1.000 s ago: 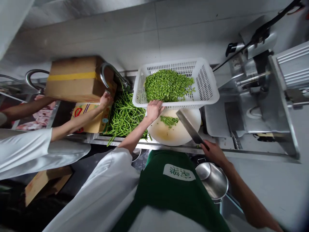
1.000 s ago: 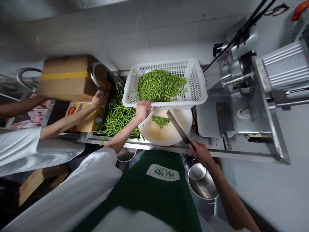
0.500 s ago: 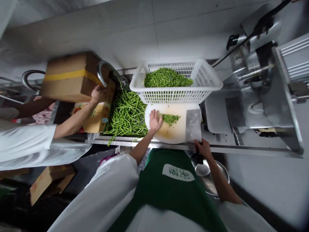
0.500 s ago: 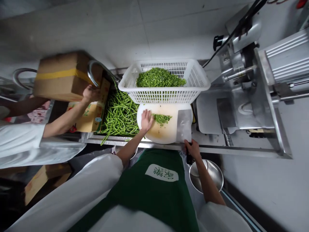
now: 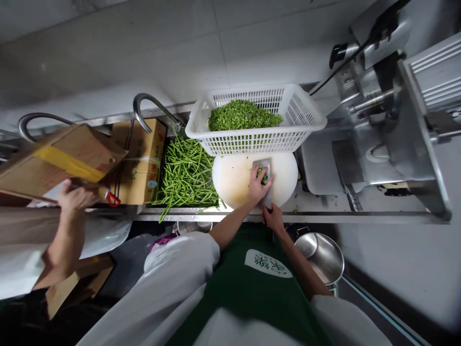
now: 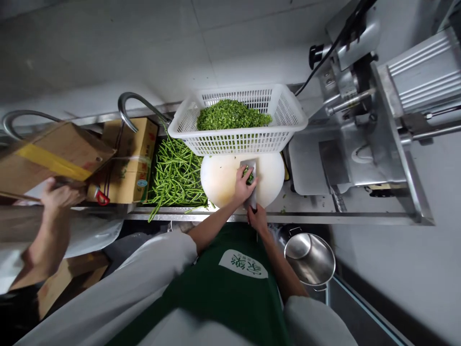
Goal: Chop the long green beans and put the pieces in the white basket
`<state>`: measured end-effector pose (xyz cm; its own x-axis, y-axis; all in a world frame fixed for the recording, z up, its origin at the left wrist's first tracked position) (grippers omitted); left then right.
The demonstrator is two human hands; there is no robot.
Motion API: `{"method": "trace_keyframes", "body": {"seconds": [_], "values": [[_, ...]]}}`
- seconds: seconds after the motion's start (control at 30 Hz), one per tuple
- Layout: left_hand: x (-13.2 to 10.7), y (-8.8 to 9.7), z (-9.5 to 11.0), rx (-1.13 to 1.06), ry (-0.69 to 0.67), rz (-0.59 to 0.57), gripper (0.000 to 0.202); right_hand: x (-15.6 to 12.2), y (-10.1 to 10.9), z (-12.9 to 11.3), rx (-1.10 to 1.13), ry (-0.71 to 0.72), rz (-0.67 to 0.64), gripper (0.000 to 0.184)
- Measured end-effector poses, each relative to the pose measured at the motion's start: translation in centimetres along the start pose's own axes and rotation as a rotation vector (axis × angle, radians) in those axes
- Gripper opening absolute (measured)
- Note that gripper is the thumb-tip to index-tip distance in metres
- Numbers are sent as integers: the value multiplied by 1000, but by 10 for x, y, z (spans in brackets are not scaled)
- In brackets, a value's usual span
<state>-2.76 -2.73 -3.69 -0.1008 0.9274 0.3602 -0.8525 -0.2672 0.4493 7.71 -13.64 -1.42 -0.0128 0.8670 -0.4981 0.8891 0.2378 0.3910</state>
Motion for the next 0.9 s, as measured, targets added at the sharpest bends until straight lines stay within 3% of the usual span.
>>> {"method": "trace_keyframes", "body": {"seconds": [0.1, 0.2, 0.3, 0.37, 0.43, 0.5, 0.57, 0.63, 0.7, 0.8, 0.83, 0.9], "values": [[-4, 15, 38, -100, -160, 25, 33, -35, 10, 3, -11, 15, 56, 38], [6, 40, 87, -207, -276, 43, 34, -64, 27, -18, -68, 68, 111, 36], [46, 68, 125, -233, -361, 59, 30, -66, 44, -69, -64, 214, 180, 36], [90, 82, 134, -222, -418, 95, 25, -55, 54, -107, -22, 308, 228, 36], [144, 91, 129, -198, -444, 124, 23, -44, 66, -137, 21, 363, 273, 37], [202, 97, 112, -152, -407, 126, 24, -40, 78, -150, 44, 369, 311, 37], [254, 106, 89, -64, -295, 34, 23, -46, 92, -145, 20, 357, 350, 39], [290, 123, 65, 54, -112, -148, 20, -57, 106, -125, -51, 334, 386, 40], [310, 153, 44, 192, 54, -200, 22, -69, 120, -97, -131, 259, 396, 39], [319, 215, 18, 366, 213, 16, 40, -81, 137, -55, -294, 166, 396, 39], [317, 235, 9, 363, 309, 74, 48, -84, 141, -43, -342, 145, 400, 38], [306, 264, -13, 210, 640, 39, 58, -87, 144, -23, -401, 112, 382, 35]]}}
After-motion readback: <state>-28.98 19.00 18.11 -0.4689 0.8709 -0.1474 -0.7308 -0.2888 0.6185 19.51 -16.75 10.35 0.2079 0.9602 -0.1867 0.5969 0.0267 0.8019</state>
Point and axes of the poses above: each hand's wrist, its own x-axis towards the middle knuckle, its own y-axis out of the back of the hand, z = x × y, the point moved 2 cm from there along x, towards the middle knuckle, and after that the axes turned 11 degrees about -x, right-handed, at the moved point
